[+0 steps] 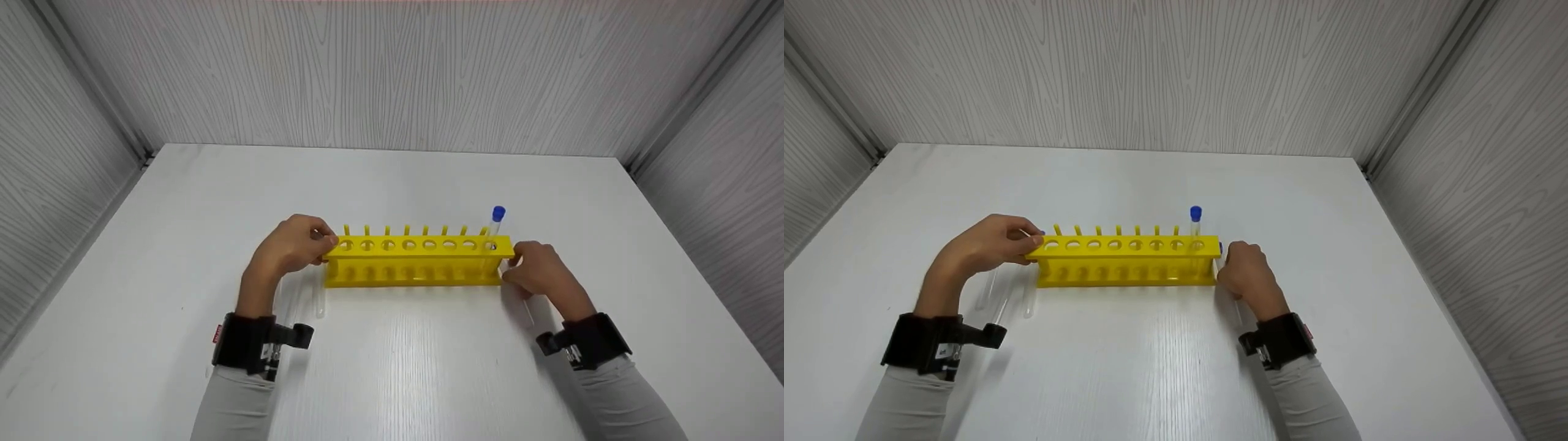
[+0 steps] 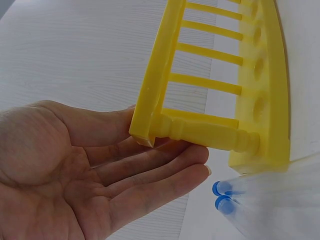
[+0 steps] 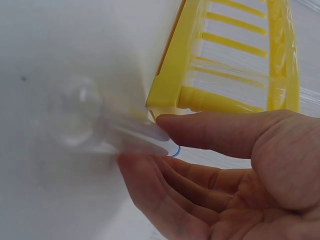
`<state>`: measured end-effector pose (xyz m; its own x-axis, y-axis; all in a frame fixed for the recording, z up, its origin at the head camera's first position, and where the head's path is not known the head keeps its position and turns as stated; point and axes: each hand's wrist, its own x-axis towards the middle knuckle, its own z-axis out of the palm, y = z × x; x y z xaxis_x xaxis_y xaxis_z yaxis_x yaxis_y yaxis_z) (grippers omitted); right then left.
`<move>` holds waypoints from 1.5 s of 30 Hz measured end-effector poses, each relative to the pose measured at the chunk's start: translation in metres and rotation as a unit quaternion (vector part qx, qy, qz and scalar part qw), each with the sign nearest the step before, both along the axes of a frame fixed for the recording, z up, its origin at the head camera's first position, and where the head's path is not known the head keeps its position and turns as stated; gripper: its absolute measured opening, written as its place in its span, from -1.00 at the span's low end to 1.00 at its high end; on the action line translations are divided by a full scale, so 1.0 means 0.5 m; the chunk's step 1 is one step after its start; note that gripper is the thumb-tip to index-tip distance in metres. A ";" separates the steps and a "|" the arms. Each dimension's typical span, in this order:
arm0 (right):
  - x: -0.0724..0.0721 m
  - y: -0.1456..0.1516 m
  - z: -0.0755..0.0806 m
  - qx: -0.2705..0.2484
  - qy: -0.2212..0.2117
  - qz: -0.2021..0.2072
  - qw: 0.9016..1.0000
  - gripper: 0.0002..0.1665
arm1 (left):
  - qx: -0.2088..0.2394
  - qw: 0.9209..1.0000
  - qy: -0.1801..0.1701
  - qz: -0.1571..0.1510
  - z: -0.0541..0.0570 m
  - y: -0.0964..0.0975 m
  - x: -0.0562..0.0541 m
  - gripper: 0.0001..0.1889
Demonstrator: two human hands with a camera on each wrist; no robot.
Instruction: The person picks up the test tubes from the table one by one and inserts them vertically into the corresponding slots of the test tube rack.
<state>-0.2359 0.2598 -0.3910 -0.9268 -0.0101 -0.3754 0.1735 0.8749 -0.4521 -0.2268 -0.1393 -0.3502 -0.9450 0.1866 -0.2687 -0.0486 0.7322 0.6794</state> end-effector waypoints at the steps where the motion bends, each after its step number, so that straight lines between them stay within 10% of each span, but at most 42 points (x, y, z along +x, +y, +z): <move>1: -0.001 0.001 0.000 0.000 0.000 0.000 1.000 -0.56 | 0.000 1.000 -0.001 0.000 0.000 0.000 0.000 -0.63; 26: -0.004 0.022 0.031 0.000 -0.001 -0.012 1.000 -0.57 | 0.008 1.000 0.001 -0.006 0.001 -0.001 0.000 -0.63; 45: 0.017 0.028 0.072 -0.048 0.074 -0.005 0.996 -0.64 | -0.001 1.000 0.003 -0.004 -0.001 -0.001 -0.001 -0.62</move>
<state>-0.2276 0.2740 -0.3548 -0.9723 -0.0287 -0.2320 0.1079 0.8252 -0.5544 -0.2273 -0.1396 -0.3508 -0.9449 0.1945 -0.2635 -0.0384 0.7334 0.6787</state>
